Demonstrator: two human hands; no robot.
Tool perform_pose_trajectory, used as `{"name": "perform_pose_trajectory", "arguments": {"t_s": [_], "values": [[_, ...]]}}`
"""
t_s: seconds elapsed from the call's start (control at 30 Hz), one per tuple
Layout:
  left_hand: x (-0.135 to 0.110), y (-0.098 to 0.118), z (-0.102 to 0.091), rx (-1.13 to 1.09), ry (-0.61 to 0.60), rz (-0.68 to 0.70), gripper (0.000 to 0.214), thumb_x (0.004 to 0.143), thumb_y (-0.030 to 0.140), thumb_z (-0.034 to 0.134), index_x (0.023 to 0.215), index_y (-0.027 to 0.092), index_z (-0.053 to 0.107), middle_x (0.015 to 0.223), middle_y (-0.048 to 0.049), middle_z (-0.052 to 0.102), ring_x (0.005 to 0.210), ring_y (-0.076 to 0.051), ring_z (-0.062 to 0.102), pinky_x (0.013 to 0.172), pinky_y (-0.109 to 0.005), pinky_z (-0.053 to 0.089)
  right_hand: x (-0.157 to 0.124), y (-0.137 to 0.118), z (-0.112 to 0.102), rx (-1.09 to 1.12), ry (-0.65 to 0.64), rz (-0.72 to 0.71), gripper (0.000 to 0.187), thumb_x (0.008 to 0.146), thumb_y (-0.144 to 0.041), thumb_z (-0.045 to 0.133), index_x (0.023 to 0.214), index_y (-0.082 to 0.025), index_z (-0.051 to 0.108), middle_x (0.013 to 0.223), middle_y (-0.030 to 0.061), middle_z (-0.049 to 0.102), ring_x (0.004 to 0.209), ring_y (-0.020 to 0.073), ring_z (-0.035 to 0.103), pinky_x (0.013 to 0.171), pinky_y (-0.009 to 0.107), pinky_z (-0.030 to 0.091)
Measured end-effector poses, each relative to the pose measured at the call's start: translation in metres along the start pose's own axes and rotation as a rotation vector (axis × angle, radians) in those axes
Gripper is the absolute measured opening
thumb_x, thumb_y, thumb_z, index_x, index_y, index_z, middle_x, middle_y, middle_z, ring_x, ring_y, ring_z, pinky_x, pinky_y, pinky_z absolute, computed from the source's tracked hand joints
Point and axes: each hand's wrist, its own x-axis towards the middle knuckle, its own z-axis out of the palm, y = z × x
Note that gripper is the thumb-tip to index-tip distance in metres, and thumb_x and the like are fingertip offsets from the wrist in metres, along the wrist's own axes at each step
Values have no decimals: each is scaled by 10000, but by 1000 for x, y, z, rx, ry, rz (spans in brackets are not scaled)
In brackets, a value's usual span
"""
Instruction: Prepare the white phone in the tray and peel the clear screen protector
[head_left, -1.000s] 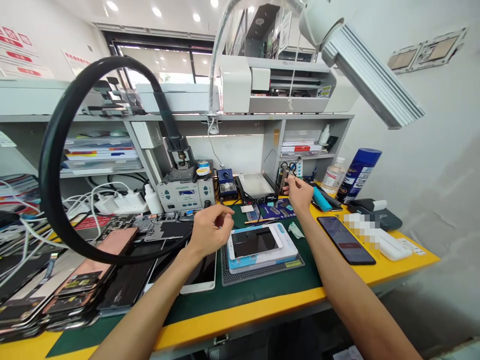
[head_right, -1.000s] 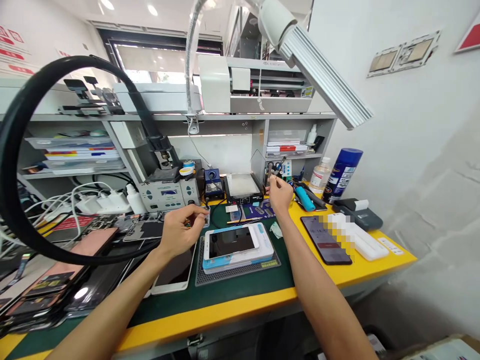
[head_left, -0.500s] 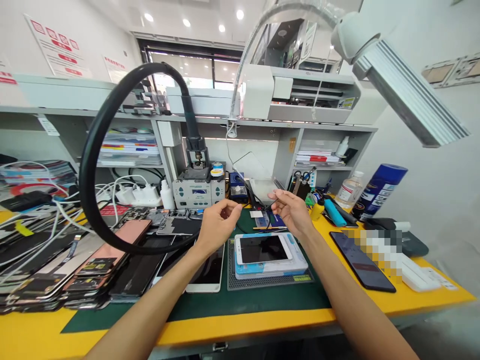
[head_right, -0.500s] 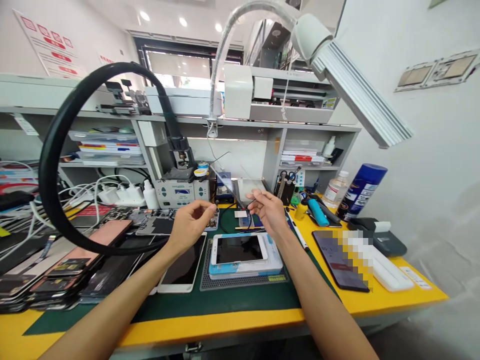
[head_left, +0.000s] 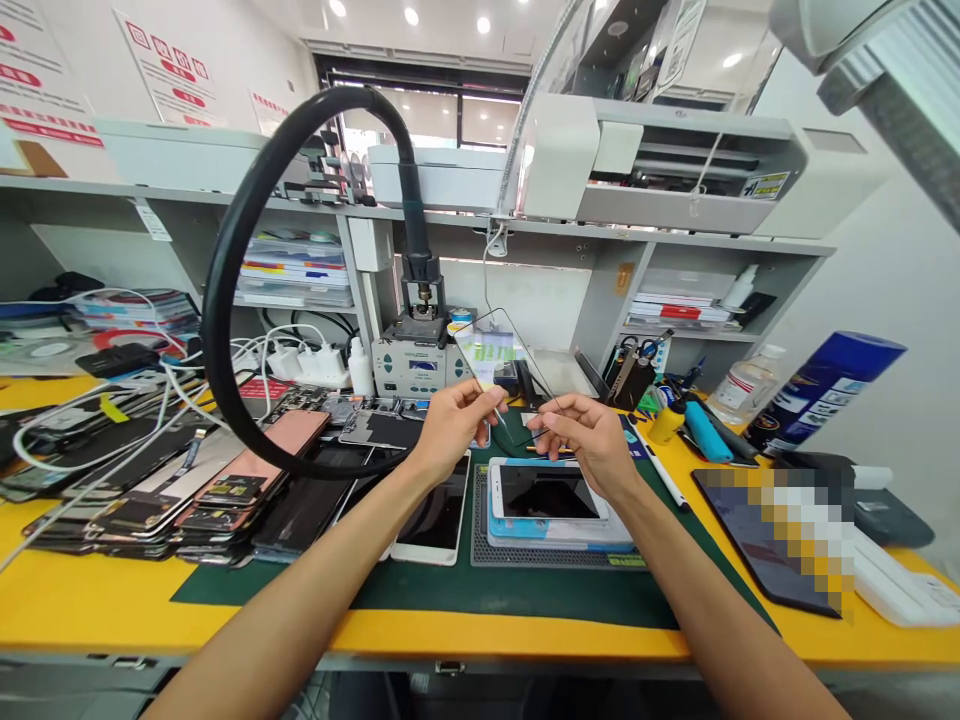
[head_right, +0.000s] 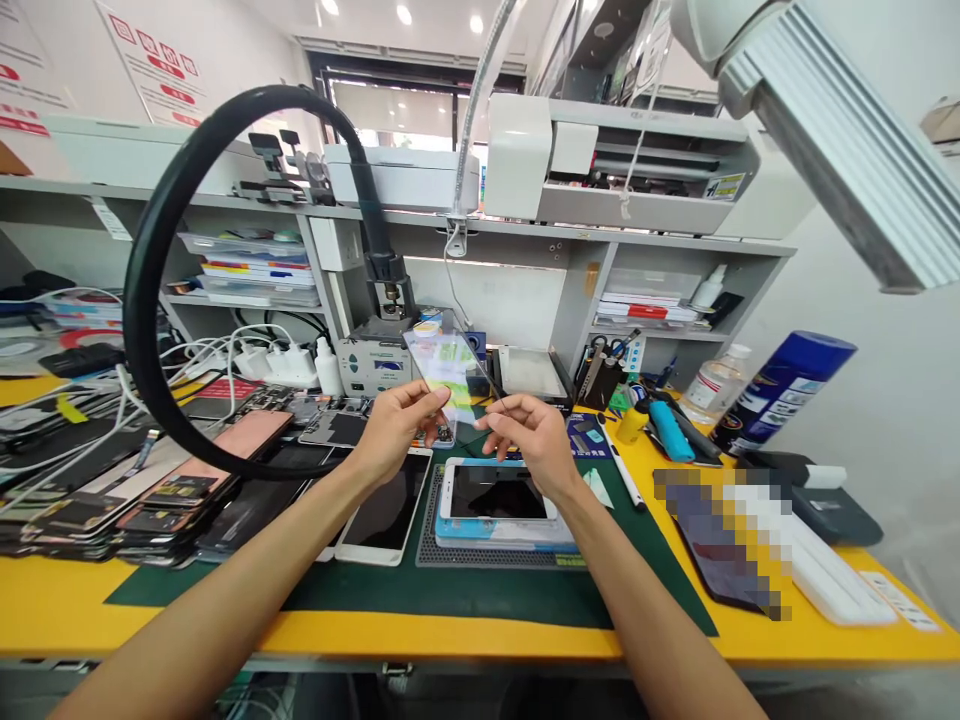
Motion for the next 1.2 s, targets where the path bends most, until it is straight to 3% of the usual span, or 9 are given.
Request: {"name": "perform_pose_trajectory", "arguments": {"t_s": [0.27, 0.7, 0.8, 1.0, 1.2], "values": [[-3, -7, 2, 28, -135, -35, 326, 789, 460, 758, 811, 152, 655, 693, 4, 590, 504, -86, 487, 416, -218, 421, -3, -1, 6, -186, 72, -29, 278, 823, -438, 748, 782, -170, 682, 690, 53, 723, 511, 152, 616, 428, 246, 463], [1, -10, -1, 29, -130, -42, 366, 889, 500, 641, 737, 168, 606, 653, 0, 593, 443, -81, 513, 420, -219, 402, -4, -5, 5, -150, 7, -55, 174, 788, -308, 739, 899, -180, 779, 636, 33, 713, 536, 185, 648, 458, 276, 493], [1, -10, 0, 32, -121, -33, 388, 905, 524, 607, 749, 170, 620, 671, -12, 612, 446, -83, 518, 412, -220, 402, -4, -5, 5, -145, -4, -61, 191, 790, -299, 729, 930, -182, 781, 751, 60, 757, 553, 179, 654, 462, 277, 491], [0, -7, 1, 59, -82, 12, 371, 831, 496, 711, 708, 158, 620, 642, 2, 594, 435, -76, 485, 397, -220, 391, -4, -2, 5, -152, -6, -47, 195, 791, -309, 733, 926, -172, 767, 787, 74, 772, 542, 169, 650, 449, 267, 478], [-3, -8, 5, 75, -89, 29, 309, 762, 406, 792, 814, 167, 603, 651, 34, 565, 467, -75, 472, 409, -209, 382, -4, 0, 5, -169, -32, -69, 167, 830, -285, 711, 948, -179, 762, 800, 63, 767, 560, 165, 661, 459, 261, 490]]}}
